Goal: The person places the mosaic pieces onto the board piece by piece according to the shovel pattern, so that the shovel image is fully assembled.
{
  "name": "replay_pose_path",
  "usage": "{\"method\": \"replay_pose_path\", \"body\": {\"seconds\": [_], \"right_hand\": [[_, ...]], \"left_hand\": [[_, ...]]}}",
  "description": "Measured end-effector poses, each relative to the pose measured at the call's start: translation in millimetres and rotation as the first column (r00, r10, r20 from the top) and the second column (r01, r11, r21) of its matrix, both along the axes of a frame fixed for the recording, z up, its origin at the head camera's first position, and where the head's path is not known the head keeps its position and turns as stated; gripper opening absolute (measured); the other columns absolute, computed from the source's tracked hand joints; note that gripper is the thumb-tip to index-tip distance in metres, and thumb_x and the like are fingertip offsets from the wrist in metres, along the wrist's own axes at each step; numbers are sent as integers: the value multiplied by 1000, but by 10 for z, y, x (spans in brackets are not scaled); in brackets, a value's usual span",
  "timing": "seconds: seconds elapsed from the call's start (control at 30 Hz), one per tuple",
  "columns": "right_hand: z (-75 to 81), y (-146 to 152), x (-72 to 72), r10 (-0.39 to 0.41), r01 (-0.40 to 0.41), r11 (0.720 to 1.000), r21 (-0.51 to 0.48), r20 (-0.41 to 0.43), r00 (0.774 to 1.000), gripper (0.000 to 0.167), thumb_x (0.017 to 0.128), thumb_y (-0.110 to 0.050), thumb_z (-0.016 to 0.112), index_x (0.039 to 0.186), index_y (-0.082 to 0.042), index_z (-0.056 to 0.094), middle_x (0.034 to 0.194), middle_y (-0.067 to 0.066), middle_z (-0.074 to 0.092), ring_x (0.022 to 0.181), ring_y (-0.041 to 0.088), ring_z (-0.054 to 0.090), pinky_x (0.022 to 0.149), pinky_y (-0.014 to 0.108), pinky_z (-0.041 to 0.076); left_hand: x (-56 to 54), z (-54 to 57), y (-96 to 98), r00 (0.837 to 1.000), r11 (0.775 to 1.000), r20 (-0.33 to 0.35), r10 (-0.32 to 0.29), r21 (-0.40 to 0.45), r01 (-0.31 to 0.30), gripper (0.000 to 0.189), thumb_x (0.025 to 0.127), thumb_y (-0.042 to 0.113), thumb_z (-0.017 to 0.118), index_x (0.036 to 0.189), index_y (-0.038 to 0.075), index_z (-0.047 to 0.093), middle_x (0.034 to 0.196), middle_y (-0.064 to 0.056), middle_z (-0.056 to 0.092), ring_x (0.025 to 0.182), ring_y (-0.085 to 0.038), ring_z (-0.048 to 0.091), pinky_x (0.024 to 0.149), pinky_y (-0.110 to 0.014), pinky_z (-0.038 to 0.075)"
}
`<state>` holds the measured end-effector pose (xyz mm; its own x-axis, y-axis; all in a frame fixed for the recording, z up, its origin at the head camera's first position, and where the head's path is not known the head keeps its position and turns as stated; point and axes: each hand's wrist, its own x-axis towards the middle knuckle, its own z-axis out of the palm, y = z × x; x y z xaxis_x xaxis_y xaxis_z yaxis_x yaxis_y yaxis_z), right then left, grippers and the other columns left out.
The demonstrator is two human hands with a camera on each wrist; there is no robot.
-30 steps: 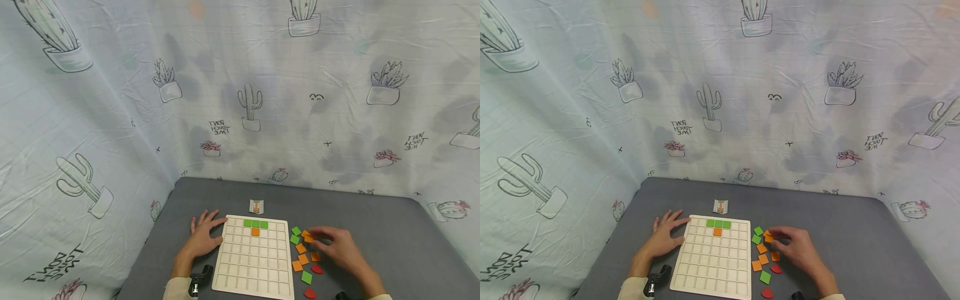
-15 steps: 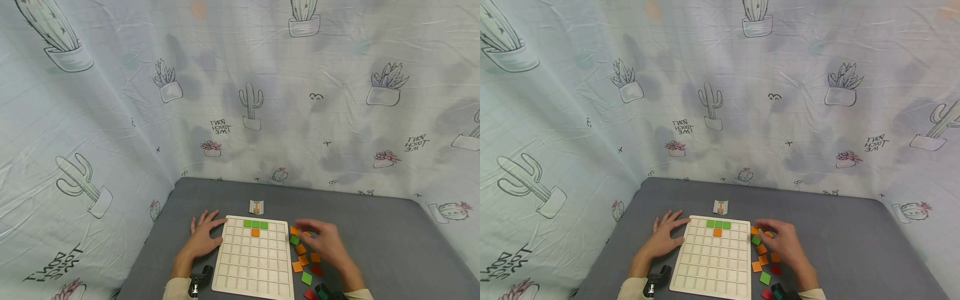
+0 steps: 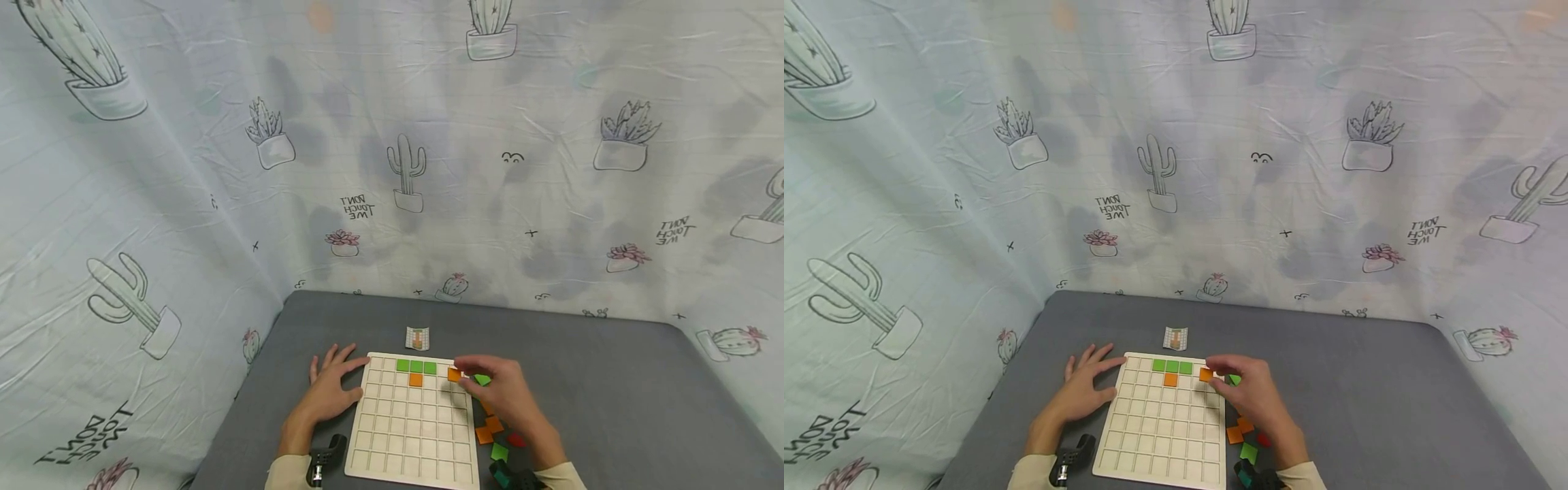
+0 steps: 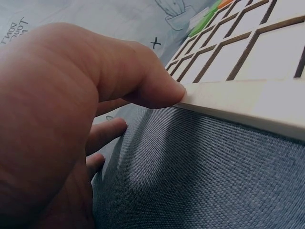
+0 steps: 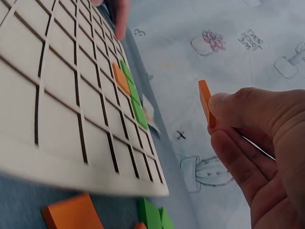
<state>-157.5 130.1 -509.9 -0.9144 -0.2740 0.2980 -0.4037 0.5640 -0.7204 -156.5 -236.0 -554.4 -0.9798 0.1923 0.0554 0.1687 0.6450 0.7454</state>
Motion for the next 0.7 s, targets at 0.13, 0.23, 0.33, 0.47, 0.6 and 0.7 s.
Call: {"method": "replay_pose_path", "body": {"seconds": [0.13,0.23,0.33,0.47,0.6,0.7], "right_hand": [[-7,-97,-3,45,-45,999,-1,2,999,31,93,-5,86,123,-11,83,116,-2,83,100,16,79,90,49,67],[-43,-148,-12,88,-88,996,-6,-26,996,30,93,-6,86,123,-11,83,115,-1,83,100,16,80,89,50,67],[-91,-190,-24,134,-134,991,-19,-29,991,28,95,-8,85,122,-10,83,115,-1,84,102,18,80,90,48,67],[-163,-255,-47,183,-183,983,-36,-4,983,26,95,-8,85,121,-8,83,115,1,84,102,20,80,90,44,67],[-242,-324,-65,215,-214,976,-51,13,977,28,94,-5,84,121,-9,83,116,4,84,99,19,80,89,43,68],[-284,-363,-65,222,-221,974,-59,20,975,28,93,-4,84,121,-9,83,116,4,83,99,19,81,88,39,68]], "left_hand": [[0,-2,-2,1000,1000,0,3,2,-3,62,88,7,78,148,20,71,175,-18,41,168,-52,12,126,-77,-11],[-2,2,-3,1000,1000,0,4,-3,-4,62,88,7,78,148,20,71,175,-18,41,168,-52,12,126,-77,-11],[-1,15,-1,1000,1000,1,5,-4,-5,62,88,7,78,148,20,71,175,-18,40,168,-52,12,126,-77,-11],[0,31,8,1000,1000,3,8,-3,-8,62,88,7,78,148,20,71,174,-18,41,168,-52,12,126,-77,-11],[0,39,17,1000,1000,3,10,-3,-10,62,88,7,78,148,20,71,174,-18,41,168,-52,13,126,-78,-11],[-6,43,21,1000,1000,2,8,-3,-8,61,88,7,78,148,20,71,174,-18,41,168,-52,13,126,-78,-11]]}}
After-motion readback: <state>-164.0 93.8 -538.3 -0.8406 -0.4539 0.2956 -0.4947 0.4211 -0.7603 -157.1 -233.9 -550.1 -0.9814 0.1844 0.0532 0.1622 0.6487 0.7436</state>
